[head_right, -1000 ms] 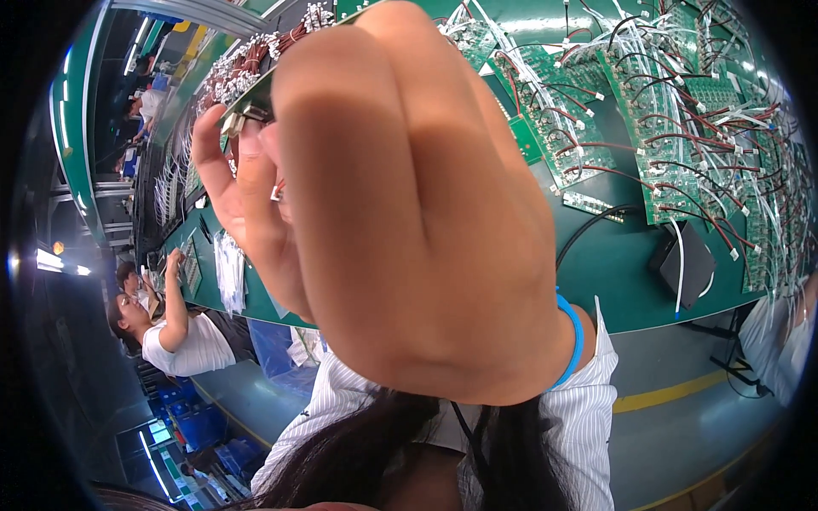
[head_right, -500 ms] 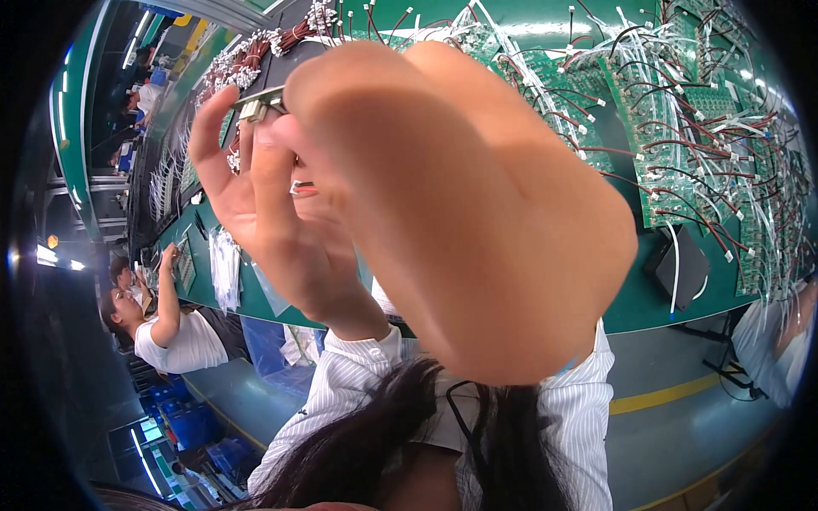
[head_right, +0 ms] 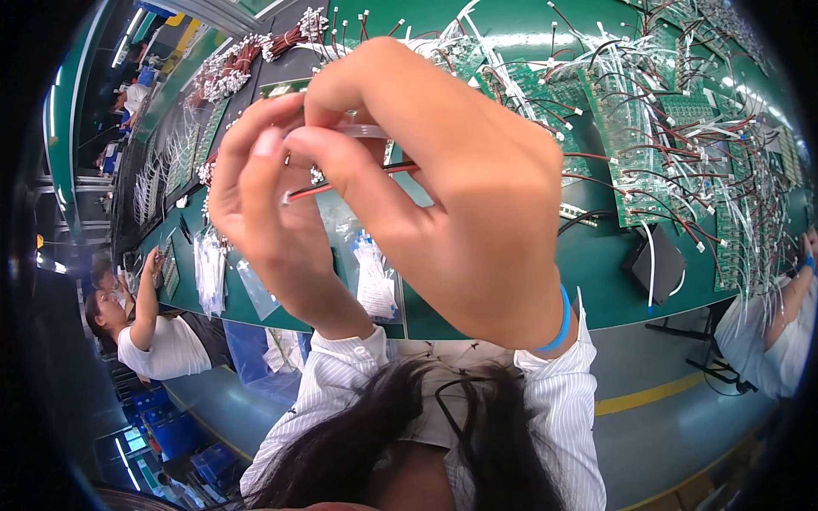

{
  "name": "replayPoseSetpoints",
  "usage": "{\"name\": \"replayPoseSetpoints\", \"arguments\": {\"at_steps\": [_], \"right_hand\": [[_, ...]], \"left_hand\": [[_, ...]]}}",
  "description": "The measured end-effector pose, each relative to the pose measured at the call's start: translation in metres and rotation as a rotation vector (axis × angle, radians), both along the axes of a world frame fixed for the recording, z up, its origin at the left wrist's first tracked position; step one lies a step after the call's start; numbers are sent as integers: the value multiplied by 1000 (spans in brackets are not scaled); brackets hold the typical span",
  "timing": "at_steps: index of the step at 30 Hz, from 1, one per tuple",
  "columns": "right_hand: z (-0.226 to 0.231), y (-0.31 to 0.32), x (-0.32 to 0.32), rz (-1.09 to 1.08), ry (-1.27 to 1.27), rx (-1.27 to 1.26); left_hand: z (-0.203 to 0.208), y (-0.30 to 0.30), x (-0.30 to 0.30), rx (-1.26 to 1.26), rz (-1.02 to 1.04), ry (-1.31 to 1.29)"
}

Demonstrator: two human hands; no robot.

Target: The person assembles electronic components by hand, connecting wires with connector housings to printed circuit boards.

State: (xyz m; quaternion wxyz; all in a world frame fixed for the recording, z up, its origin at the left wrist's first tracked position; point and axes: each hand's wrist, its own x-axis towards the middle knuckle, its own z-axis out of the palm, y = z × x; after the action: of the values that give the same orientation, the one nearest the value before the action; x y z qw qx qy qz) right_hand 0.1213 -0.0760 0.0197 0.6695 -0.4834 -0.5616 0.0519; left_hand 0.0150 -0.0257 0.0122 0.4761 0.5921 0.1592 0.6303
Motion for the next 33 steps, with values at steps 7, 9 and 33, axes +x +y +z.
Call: {"name": "replayPoseSetpoints", "arguments": {"at_steps": [7,9,33], "right_hand": [[-3,4,0,101,-28,22],[-3,4,-1,112,-24,21],[-1,-3,-7,77,210,-105]], "left_hand": [[-3,2,-7,-72,-63,58],[-3,1,-6,-62,-52,59],[-2,-2,-4,47,250,25]]}}
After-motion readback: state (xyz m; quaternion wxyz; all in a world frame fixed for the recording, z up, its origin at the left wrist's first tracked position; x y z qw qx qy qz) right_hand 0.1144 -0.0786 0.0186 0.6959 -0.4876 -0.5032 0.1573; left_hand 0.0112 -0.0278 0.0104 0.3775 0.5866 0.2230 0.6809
